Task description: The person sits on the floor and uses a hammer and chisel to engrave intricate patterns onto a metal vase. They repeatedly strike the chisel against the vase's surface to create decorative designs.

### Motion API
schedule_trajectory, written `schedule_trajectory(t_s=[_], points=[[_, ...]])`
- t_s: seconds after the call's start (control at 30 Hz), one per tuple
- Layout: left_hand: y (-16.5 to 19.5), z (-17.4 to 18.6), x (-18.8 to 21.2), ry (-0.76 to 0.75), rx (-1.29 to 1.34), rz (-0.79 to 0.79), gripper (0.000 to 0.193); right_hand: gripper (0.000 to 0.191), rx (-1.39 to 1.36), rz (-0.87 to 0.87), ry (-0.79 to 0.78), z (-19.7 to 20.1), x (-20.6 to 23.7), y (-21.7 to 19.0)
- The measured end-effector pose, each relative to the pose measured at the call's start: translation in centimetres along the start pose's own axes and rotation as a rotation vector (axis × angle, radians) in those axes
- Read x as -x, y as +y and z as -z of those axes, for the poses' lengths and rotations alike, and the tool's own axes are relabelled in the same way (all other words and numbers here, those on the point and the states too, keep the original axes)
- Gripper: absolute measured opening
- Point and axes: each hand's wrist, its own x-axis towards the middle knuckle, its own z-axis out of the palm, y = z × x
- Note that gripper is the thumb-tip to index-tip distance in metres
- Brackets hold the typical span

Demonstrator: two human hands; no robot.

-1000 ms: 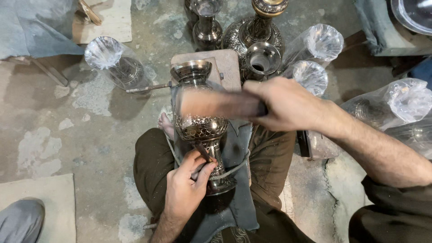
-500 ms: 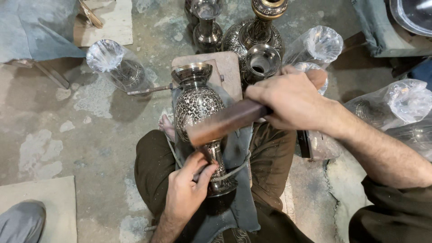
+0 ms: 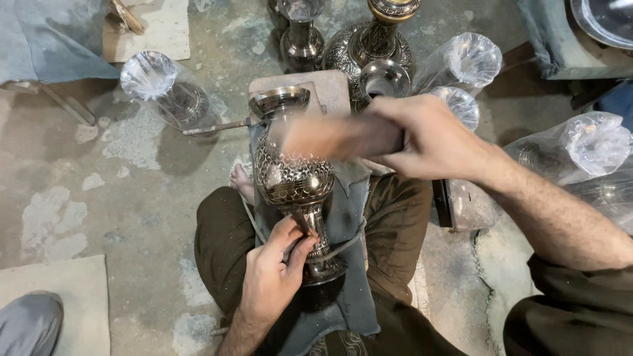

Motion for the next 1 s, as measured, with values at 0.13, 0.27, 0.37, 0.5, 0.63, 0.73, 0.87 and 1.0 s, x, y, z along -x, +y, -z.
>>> schedule_trajectory(t_s=[0.13, 0.27, 0.37, 0.5, 0.63, 0.73, 0.87, 1.0], points=[[0.1, 0.3, -0.2, -0.033, -0.022, 0.098, 0.033, 0.032, 0.582, 0.341, 0.026, 0.0, -0.2, 0.8], [0.2, 0.4, -0.3, -0.048, -0.042, 0.003, 0.036, 0.025, 0.253, 0.394, 0.104, 0.1, -0.3, 1.5], [0.2, 0.4, -0.4, -0.051, -0.027, 0.050, 0.034, 0.030, 0.168, 0.344, 0.026, -0.2, 0.0, 1.7], [0.3, 0.5, -0.6, -0.079, -0.039, 0.003, 0.033, 0.034, 0.434, 0.222, -0.034, -0.3, 0.6, 1.6], [0.4, 0.8, -0.8, -0.107, -0.057, 0.044, 0.032, 0.041, 0.236, 0.432, 0.062, -0.1, 1.0, 1.3], [0.5, 1.0, -0.9, -0.119, -0.060, 0.015, 0.034, 0.052, 0.594, 0.232, -0.023, -0.2, 1.1, 1.1], [0.5, 1.2, -1.0, -0.174, -0.047, 0.078, 0.034, 0.036, 0.323, 0.220, -0.047, 0.0, 1.1, 1.2], [0.2, 0.5, -0.8, -0.075, -0.020, 0.040, 0.035, 0.035, 0.179, 0.131, -0.054, -0.1, 1.4, 1.5]])
